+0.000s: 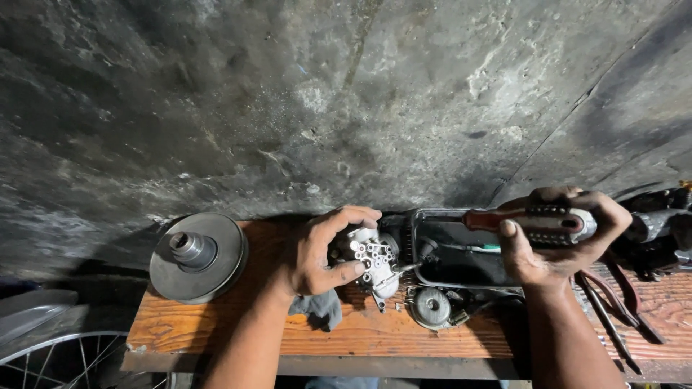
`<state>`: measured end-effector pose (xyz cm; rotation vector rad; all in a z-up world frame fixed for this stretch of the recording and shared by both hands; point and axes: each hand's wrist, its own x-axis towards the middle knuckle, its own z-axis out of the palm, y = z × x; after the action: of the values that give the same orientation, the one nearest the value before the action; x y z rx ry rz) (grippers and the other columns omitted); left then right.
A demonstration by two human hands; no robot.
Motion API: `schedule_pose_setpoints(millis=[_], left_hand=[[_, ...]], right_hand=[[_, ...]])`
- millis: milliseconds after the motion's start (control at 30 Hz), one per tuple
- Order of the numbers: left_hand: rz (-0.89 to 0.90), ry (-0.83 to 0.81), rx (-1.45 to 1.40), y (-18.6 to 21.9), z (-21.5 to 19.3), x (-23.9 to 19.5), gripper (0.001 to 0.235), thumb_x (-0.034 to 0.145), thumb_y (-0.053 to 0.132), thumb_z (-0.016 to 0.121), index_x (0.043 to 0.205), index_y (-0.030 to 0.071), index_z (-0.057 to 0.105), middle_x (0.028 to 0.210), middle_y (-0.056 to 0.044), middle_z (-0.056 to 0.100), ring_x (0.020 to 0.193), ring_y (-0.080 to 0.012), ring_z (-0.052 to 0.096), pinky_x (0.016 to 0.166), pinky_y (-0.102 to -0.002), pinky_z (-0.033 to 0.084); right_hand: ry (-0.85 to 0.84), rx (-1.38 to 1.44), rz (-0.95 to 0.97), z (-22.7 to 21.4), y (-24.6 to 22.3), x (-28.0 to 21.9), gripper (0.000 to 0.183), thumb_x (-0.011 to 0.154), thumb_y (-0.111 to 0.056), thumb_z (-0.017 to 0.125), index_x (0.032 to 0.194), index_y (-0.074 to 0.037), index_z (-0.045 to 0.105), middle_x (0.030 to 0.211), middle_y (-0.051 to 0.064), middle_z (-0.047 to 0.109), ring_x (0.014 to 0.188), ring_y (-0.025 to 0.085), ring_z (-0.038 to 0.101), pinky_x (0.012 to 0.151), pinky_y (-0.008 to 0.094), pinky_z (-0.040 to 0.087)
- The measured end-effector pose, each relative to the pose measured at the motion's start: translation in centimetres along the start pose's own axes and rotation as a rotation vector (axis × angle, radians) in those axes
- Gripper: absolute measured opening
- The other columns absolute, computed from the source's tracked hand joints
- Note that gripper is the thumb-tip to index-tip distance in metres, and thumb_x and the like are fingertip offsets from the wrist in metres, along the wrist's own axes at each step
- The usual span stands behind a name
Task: Cleaning and inspecting a motorcycle engine component using a screwdriver and a toothbrush at a workbench.
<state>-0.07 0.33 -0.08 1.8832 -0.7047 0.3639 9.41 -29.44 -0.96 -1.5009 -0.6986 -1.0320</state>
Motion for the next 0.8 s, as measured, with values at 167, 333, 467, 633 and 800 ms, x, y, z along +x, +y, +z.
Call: schedule_pose_setpoints(millis=[167, 333, 467, 633, 800], left_hand=[[0.014, 0.008, 0.019, 0.1, 0.0, 0.1, 0.058, 0.085, 0.047, 0.058, 0.123, 0.003, 0.06, 0.135, -0.02, 0.064, 0.127, -0.0353, 0.064, 0.107, -0.047, 0.049], [0.022, 0.022, 0.025, -0.1, 0.1, 0.0, 0.058, 0.082, 0.045, 0.059, 0.121, 0.003, 0.061, 0.133, -0.02, 0.065, 0.124, -0.0354, 0.065, 0.105, -0.047, 0.051], [0.012, 0.008, 0.033, -0.2, -0.1, 0.0, 0.055, 0.084, 0.045, 0.06, 0.121, 0.004, 0.062, 0.136, -0.019, 0.064, 0.126, -0.0351, 0.064, 0.106, -0.048, 0.049], [0.019, 0.009, 0.043, -0.3, -0.3, -0.1, 0.054, 0.084, 0.044, 0.06, 0.12, 0.004, 0.063, 0.134, -0.02, 0.064, 0.125, -0.0354, 0.064, 0.107, -0.048, 0.048], [0.063, 0.058, 0.035, -0.7, -0.3, -0.2, 0.05, 0.084, 0.039, 0.061, 0.118, 0.003, 0.063, 0.131, -0.021, 0.065, 0.123, -0.0356, 0.065, 0.106, -0.047, 0.049]], right_hand=[[-0.022, 0.003, 0.041, 0.6, -0.4, 0.3, 0.062, 0.087, -0.03, 0.074, 0.125, -0.007, 0.031, 0.115, 0.014, 0.043, 0.092, 0.022, 0.054, 0.083, 0.032, 0.05], [-0.068, 0.119, 0.139, 1.3, -0.6, 0.3, 0.061, 0.088, -0.024, 0.076, 0.126, -0.009, 0.031, 0.111, 0.017, 0.052, 0.092, 0.022, 0.057, 0.084, 0.033, 0.052], [-0.103, 0.071, 0.179, 1.3, 0.0, 0.2, 0.065, 0.084, -0.029, 0.08, 0.127, -0.009, 0.035, 0.112, 0.015, 0.055, 0.1, 0.022, 0.061, 0.093, 0.033, 0.051], [-0.133, 0.133, 0.27, 1.4, 0.5, 0.0, 0.063, 0.083, -0.023, 0.082, 0.126, -0.01, 0.038, 0.112, 0.011, 0.054, 0.101, 0.017, 0.061, 0.092, 0.029, 0.052], [-0.094, 0.153, 0.27, 1.3, -0.2, 0.6, 0.063, 0.083, -0.023, 0.082, 0.126, -0.012, 0.038, 0.112, 0.012, 0.055, 0.1, 0.018, 0.061, 0.091, 0.03, 0.053]])
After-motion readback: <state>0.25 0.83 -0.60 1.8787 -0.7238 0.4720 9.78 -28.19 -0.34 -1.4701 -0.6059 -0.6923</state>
